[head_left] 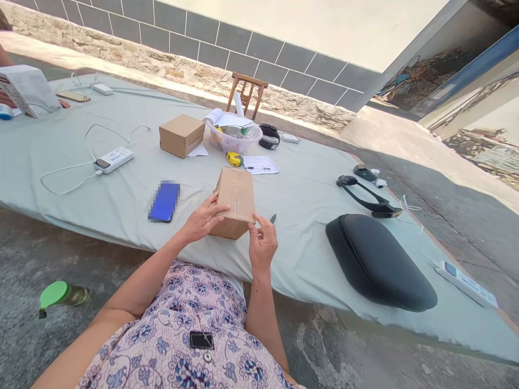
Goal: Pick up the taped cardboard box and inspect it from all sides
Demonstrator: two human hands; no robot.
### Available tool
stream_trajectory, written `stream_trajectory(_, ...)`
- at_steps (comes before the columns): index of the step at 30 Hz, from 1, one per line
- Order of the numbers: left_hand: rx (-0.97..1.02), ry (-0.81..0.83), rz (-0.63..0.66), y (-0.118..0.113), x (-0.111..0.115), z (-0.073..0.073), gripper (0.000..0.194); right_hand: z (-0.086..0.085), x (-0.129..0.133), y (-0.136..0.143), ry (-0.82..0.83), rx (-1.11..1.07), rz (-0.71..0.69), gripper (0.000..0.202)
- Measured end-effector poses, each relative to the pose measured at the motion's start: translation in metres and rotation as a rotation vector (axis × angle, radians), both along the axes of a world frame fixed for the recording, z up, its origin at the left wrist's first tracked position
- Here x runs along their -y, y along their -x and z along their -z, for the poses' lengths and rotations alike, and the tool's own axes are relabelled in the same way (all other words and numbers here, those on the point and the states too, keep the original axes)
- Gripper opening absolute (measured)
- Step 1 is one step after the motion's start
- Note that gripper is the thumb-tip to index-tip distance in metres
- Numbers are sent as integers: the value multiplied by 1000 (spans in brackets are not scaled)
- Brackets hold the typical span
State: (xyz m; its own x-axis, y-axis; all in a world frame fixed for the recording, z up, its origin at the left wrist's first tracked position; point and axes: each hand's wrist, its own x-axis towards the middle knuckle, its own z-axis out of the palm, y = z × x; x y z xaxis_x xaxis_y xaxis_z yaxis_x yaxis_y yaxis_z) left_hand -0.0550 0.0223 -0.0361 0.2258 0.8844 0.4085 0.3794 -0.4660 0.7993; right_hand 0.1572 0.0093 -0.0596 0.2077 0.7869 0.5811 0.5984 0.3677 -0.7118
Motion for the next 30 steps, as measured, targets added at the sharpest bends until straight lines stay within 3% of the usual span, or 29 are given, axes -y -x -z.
stream_trajectory(3, 23, -6, -7, 2, -3, 1, 38, 9, -1, 0, 36, -93, -106, 40)
stream_trajectory(7, 36, 0, -20, 4, -5, 2, 39, 26, 0, 11, 64, -127, -131, 47)
stream_trajectory(10, 37, 1, -16, 5, -5, 2, 40, 40, -1, 13, 143, -59, -99, 58)
stream_trajectory(15, 86, 13, -27, 12, -8, 4, 44, 57, -4, 9, 258, 170, -100, 42)
stream_trajectory(17, 142, 32, -37, 15, -9, 5, 45, 60, -3, 9, 282, 166, -109, 43)
stream_trajectory(22, 380, 159, -37, 18, -10, 11, 44, 57, 2, 11, 362, -105, -150, 56)
stream_trajectory(25, 486, 296, -7, 19, -8, 10, 48, 50, 5, 10, 326, -209, -116, 58)
stream_trajectory(28, 420, 344, -100, 18, -6, 6, 49, 41, 7, 6, 205, -187, -70, 53)
stream_trajectory(30, 262, 332, -200, 17, -4, 3, 49, 35, 8, 5, 109, -123, -60, 49)
